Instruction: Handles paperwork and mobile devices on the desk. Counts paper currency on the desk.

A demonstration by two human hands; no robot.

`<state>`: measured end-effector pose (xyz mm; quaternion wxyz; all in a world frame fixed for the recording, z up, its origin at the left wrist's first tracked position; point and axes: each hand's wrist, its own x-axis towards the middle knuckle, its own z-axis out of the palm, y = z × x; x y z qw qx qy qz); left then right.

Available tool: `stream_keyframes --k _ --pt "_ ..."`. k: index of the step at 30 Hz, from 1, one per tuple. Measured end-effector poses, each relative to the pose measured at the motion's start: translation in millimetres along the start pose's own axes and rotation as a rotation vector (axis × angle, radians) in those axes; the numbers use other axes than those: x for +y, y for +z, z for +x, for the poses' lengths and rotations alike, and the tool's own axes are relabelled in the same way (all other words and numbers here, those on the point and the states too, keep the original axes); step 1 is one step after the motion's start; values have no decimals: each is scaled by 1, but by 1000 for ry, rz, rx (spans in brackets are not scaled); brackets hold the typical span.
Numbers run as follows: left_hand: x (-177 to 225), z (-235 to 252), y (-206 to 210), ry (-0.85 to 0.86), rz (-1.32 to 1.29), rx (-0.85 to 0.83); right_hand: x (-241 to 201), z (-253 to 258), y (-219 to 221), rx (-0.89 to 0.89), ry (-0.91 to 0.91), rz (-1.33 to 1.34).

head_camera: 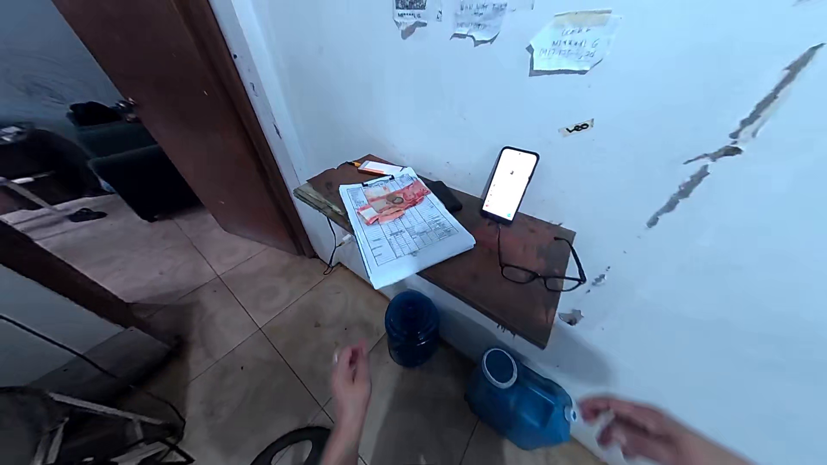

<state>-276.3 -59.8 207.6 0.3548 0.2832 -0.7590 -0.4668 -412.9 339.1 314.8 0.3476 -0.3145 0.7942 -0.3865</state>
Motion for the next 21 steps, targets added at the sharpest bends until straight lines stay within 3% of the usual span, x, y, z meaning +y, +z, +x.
stream_keyframes --k 3,5,8,13,18,21 --pt "88 112 9 450 107 -104 -113 83 -50 191 -432 -77" --pt "121 178 26 596 253 -303 -168 142 -63 250 -470 -204" --pt "129 263 63 580 537 -593 -208 239 -66 198 -149 -297" --pt "82 359 94 439 796 -963 -195 369 -71 199 285 -359" --pt "56 367 89 492 701 -1158 -194 394 -69 244 581 -12" --pt "52 367 80 576 638 -1214 -197 393 -56 205 646 192"
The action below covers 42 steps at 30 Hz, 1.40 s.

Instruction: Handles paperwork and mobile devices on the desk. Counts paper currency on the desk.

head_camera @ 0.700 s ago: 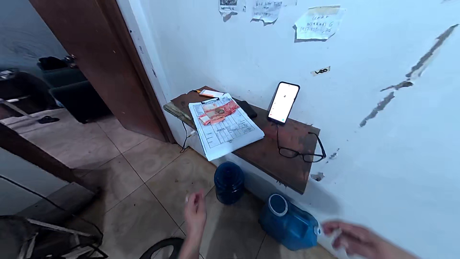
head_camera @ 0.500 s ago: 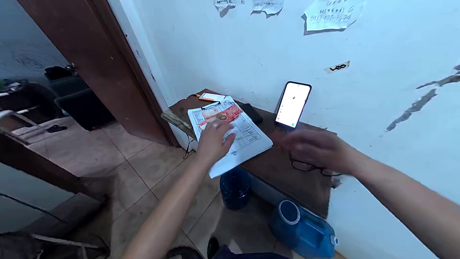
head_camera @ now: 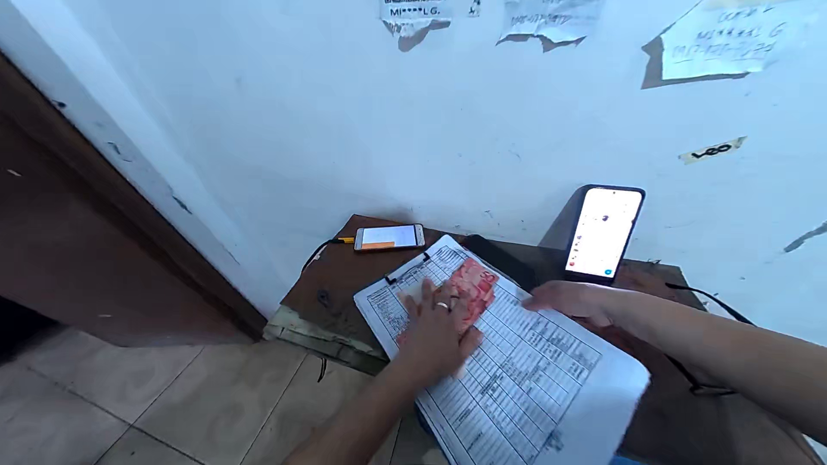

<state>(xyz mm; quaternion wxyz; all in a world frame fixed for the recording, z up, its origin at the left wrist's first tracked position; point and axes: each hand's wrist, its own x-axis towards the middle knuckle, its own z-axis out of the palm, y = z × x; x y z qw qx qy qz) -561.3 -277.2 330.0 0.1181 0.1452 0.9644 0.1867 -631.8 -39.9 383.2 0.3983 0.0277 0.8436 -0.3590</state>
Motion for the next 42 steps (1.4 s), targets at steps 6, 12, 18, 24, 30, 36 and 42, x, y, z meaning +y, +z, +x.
stream_keyframes --k 6,12,18,24,30,36,42 --pt "-50 -3 14 302 -16 570 -14 -50 16 236 -326 344" --pt "-87 -9 -7 11 50 188 2 -82 -19 541 -617 249" --pt "-82 10 -63 47 -124 59 19 -86 -18 801 -1001 388" --pt "-28 58 -115 330 -1316 502 13 -26 34 912 -927 457" --pt "-38 103 -108 497 -1322 651 52 -33 32 1086 -447 -212" --pt "-39 141 -96 336 -1398 609 77 -30 6 1038 -64 -441" --pt "-41 147 -100 172 -1462 494 70 -34 7 869 36 -574"
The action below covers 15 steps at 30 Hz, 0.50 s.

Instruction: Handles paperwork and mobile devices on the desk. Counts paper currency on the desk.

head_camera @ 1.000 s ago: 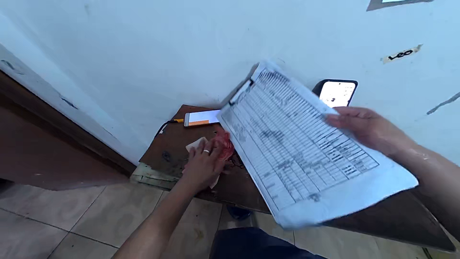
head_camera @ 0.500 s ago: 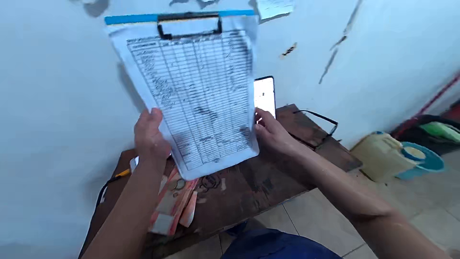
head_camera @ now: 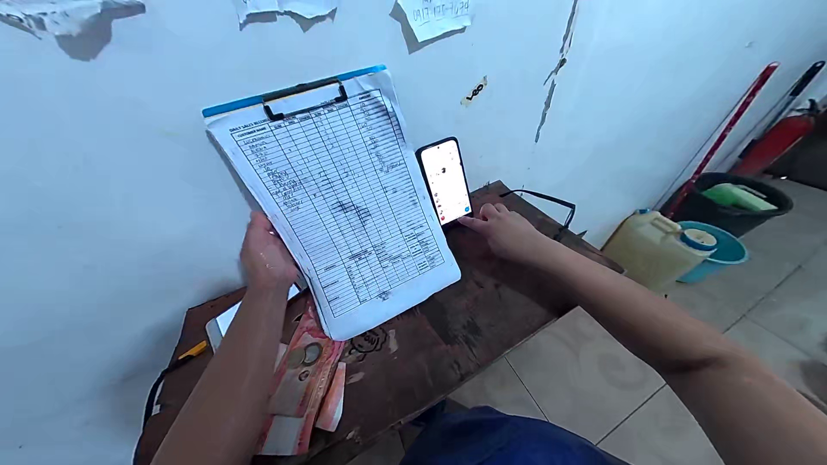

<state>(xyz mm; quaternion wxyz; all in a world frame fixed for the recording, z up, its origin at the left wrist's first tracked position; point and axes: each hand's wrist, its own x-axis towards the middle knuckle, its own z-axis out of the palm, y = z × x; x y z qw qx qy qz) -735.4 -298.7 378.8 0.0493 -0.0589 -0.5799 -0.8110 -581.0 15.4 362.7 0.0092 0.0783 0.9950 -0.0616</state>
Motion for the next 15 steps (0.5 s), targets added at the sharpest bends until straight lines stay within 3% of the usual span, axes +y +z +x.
stream_keyframes --k 4,12,15 --pt "12 9 -36 -64 307 -189 -7 -8 -2 -24 -72 1" --pt "21 19 -91 35 1150 -349 10 13 3 6 -92 -111" --pt "20 12 -99 76 1226 -361 14 25 9 14 -121 -129"
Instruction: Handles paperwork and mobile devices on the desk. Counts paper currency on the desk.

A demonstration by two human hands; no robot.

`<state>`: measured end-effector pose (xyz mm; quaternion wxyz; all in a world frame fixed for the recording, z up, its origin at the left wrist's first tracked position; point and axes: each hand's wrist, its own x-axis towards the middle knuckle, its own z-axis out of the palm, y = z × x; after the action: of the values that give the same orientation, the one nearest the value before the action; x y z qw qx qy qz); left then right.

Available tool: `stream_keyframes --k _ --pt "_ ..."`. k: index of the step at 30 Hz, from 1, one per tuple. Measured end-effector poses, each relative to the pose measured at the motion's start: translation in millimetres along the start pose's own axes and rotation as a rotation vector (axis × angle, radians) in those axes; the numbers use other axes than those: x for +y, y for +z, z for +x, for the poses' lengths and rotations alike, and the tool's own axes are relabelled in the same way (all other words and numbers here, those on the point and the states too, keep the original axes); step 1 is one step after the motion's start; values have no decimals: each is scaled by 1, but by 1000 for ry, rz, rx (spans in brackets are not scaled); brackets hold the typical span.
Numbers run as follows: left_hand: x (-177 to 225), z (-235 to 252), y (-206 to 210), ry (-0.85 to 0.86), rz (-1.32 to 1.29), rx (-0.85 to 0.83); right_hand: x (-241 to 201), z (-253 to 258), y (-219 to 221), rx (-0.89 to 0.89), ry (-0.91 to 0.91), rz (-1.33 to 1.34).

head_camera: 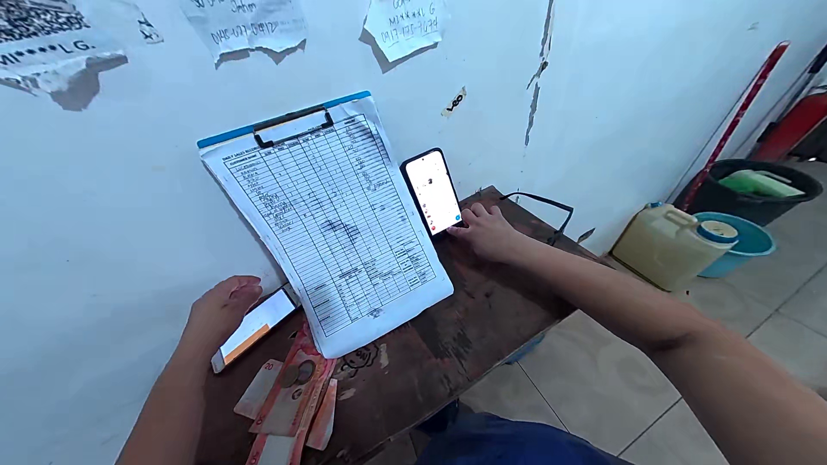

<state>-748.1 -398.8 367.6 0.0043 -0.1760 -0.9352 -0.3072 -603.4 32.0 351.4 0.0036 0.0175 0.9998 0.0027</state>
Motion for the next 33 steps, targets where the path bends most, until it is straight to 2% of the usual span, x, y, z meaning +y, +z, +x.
stream_keyframes --k 4,10,15,17,19,21,24,25,27,30,33 --pt "-6 -9 9 50 110 -16 -2 3 -1 -36 0 9" --pt "-19 5 16 -134 362 -323 -7 -1 -7 16 -29 -10" --pt "-20 13 14 -74 373 -360 -12 -14 -15 25 -68 21" --pt "-20 15 13 -37 393 -304 -19 -31 -21 57 -97 82" --pt "-23 14 5 40 403 -178 -24 -52 -24 164 -153 196" --pt "-29 12 -15 117 371 -58 -27 -71 -17 298 -216 319" --pt "-44 6 -53 188 328 115 -36 -96 -4 354 -288 563" --pt "-29 -3 -64 175 301 173 -42 -102 1 360 -321 646" --pt "33 -33 -80 141 185 262 -60 -104 11 379 -418 795" --pt "82 -54 -73 329 171 338 -92 -94 16 334 -546 941" --pt "150 -71 -54 281 169 113 -129 -83 16 217 -646 1021"
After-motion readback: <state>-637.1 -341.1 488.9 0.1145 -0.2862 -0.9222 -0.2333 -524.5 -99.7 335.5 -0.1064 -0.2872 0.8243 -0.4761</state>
